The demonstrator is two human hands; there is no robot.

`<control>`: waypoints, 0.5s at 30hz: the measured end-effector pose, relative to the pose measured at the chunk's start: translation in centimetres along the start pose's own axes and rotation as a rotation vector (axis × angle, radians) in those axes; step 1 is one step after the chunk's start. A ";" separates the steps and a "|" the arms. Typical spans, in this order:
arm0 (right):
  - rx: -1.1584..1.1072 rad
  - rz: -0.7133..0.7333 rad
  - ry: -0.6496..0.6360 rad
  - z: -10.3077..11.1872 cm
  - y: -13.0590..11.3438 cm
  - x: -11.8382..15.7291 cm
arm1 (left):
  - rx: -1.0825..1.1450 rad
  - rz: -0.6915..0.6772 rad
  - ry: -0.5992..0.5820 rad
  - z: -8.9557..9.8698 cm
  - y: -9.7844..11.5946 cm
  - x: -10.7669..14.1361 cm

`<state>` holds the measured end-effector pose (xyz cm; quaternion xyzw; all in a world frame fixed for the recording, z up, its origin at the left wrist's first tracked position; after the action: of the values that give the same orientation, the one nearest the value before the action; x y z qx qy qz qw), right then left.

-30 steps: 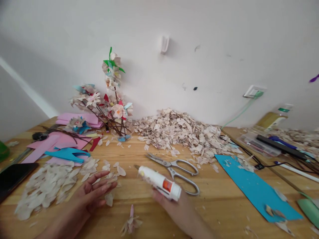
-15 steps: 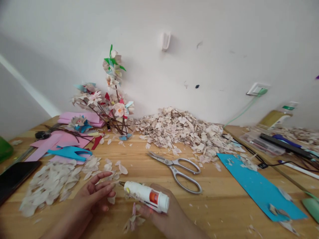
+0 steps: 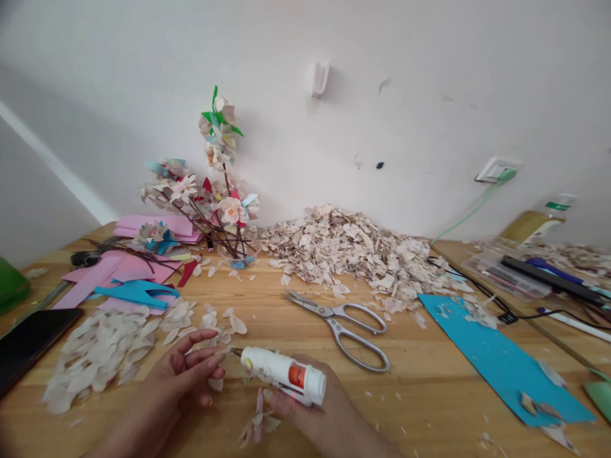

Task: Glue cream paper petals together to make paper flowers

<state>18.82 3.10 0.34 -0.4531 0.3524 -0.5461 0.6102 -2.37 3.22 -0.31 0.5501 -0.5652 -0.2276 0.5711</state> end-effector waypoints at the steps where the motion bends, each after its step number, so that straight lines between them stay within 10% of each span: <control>1: 0.000 0.000 -0.003 0.0 0.0 0.0 | -0.004 -0.001 -0.002 0.0 0.0 0.0; 15: -0.028 0.047 -0.018 0.1 -0.4 0.2 | -0.030 -0.009 -0.004 -0.1 0.0 0.0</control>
<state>18.75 2.96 0.74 -0.4582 0.3649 -0.5224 0.6197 -2.24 3.26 -0.30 0.5436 -0.5604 -0.2397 0.5771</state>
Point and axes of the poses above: each hand's wrist, its own x-axis away from the middle knuckle, its own z-axis out of the back of the hand, y = z × x, the point moved 1 cm from there along -x, towards the middle knuckle, and after that the axes turned 15 degrees about y, right-handed, at the moved point
